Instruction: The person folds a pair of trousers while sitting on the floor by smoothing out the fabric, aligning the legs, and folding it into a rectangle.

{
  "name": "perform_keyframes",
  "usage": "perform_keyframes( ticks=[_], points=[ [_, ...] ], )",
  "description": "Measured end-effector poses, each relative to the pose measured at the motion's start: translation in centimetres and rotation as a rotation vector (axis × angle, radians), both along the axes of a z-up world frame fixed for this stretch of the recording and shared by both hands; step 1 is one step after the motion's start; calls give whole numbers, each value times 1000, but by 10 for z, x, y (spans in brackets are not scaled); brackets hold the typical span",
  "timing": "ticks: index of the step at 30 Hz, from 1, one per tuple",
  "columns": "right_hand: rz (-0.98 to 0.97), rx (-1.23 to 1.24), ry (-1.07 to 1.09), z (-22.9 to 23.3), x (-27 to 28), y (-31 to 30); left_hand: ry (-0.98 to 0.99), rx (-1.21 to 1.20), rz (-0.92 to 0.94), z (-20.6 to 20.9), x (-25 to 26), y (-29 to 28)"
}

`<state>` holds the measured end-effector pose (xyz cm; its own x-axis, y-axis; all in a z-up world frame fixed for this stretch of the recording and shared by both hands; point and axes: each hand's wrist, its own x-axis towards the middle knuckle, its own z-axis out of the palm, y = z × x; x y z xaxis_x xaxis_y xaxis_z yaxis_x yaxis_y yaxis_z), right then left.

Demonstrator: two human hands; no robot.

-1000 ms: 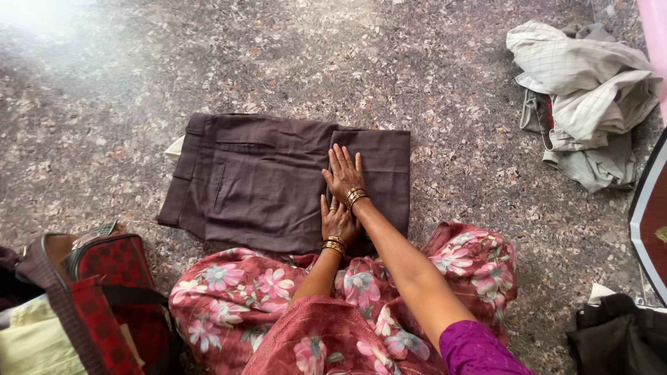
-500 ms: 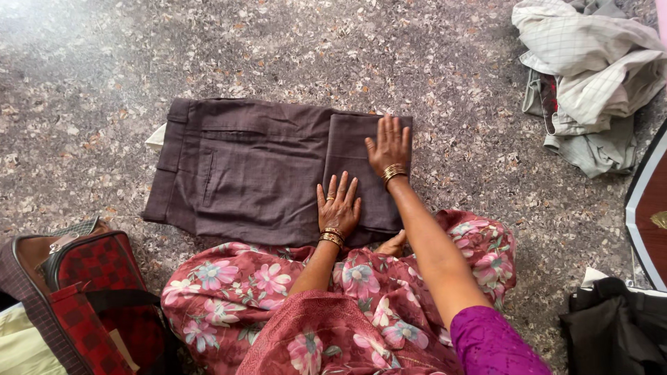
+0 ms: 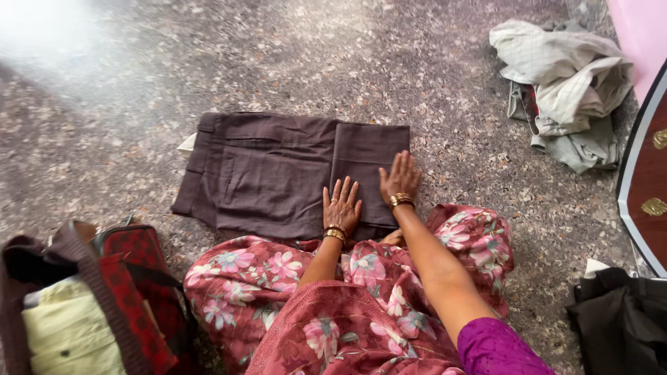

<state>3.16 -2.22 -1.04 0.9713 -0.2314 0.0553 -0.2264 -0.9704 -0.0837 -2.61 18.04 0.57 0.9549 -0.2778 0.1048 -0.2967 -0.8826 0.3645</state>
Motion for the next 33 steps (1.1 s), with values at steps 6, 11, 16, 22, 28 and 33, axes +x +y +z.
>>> perform_keyframes(
  ticks=[6, 11, 16, 22, 28, 33],
  points=[
    [-236, 267, 54, 36, -24, -14, 38, 47, 100, -1, -47, 22],
    [-209, 549, 51, 49, -29, -36, 133, 62, 81, 2, -52, 23],
    [-124, 868, -41, 65, -38, -52, 182, 56, 42, 5, -51, 3],
    [-39, 713, -90, 106, -25, -89, 355, -32, -79, 9, -40, -54],
    [99, 544, -159, 123, 12, -50, 377, -267, -125, -19, -30, -59],
    [198, 369, -204, 125, 40, 39, 421, -609, 17, -26, -25, -19]
  ],
)
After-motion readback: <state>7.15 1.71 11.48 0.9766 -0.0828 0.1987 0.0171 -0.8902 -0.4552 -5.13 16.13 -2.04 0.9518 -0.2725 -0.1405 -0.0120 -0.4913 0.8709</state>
